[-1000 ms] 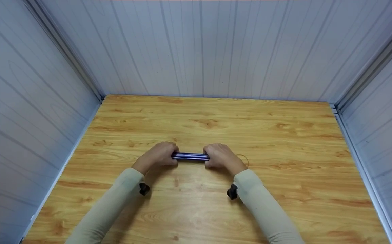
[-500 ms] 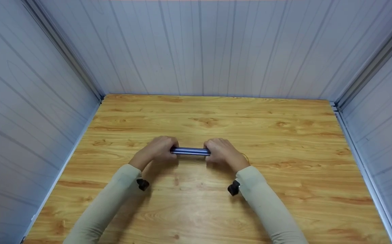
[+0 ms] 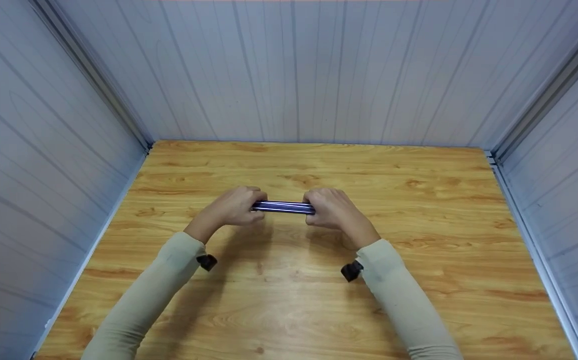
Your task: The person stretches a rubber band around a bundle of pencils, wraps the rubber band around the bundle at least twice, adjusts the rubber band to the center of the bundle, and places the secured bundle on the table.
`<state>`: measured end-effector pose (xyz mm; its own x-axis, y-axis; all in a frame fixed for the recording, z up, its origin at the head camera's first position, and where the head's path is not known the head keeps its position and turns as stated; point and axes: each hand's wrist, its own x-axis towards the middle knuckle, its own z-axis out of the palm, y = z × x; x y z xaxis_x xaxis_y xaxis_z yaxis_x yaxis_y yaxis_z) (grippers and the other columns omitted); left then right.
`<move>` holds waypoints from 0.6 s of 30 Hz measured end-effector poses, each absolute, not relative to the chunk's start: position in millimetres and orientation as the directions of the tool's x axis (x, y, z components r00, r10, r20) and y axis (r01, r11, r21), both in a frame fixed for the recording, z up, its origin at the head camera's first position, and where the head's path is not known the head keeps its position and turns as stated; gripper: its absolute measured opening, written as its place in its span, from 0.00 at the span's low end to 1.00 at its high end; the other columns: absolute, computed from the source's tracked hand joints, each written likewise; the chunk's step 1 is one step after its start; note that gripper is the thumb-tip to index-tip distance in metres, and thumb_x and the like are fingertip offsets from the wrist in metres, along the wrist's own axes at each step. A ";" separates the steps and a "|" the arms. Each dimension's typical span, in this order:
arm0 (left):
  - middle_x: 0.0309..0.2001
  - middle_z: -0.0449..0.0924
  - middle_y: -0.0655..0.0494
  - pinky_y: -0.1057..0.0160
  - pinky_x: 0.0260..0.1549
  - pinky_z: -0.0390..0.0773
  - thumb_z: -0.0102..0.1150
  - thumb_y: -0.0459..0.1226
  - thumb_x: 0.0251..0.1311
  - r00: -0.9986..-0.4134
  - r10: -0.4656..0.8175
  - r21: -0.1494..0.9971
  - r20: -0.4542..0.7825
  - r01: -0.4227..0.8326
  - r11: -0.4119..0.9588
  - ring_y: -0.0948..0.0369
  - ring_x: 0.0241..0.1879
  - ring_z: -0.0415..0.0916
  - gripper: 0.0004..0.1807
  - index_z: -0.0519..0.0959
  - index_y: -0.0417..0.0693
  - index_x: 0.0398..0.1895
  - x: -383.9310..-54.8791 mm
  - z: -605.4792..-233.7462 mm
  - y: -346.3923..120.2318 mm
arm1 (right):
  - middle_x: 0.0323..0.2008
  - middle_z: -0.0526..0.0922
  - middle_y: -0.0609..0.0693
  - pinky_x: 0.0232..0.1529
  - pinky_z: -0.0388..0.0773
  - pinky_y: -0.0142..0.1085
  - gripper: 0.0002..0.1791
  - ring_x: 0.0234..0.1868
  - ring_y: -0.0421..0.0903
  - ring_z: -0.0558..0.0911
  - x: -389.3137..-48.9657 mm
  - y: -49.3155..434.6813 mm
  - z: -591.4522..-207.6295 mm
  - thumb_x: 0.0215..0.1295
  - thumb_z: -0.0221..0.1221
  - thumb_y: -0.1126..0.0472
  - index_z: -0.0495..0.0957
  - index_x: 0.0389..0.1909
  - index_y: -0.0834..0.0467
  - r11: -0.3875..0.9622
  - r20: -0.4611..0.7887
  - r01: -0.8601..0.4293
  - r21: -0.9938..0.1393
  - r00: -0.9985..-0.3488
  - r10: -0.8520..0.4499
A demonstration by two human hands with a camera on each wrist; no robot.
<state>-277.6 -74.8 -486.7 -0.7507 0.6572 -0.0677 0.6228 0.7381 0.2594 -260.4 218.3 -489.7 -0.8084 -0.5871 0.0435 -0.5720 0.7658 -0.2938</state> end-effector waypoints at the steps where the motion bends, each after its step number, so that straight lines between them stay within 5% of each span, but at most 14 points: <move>1: 0.42 0.85 0.48 0.59 0.35 0.70 0.61 0.42 0.74 -0.751 0.657 0.269 -0.064 0.621 0.736 0.58 0.34 0.71 0.14 0.85 0.41 0.53 -277.2 -486.2 -73.9 | 0.34 0.84 0.51 0.37 0.73 0.43 0.10 0.33 0.45 0.74 -259.7 219.0 -488.9 0.60 0.70 0.62 0.84 0.42 0.60 0.765 0.052 -0.573 -0.293 -0.809 -0.586; 12: 0.29 0.74 0.58 0.60 0.32 0.68 0.61 0.48 0.82 -0.760 0.643 0.281 -0.099 0.598 0.750 0.61 0.28 0.68 0.17 0.84 0.43 0.44 -276.0 -489.1 -64.2 | 0.32 0.84 0.50 0.34 0.73 0.40 0.07 0.30 0.43 0.75 -256.1 222.0 -485.1 0.61 0.71 0.65 0.85 0.40 0.59 0.753 0.106 -0.585 -0.301 -0.805 -0.583; 18: 0.27 0.74 0.57 0.59 0.32 0.69 0.62 0.51 0.84 -0.743 0.666 0.232 -0.068 0.638 0.735 0.61 0.27 0.68 0.20 0.85 0.43 0.42 -276.5 -487.8 -65.3 | 0.39 0.88 0.53 0.38 0.79 0.45 0.16 0.34 0.45 0.80 -256.3 226.2 -488.2 0.69 0.79 0.53 0.86 0.47 0.59 0.742 0.122 -0.564 -0.362 -0.818 -0.562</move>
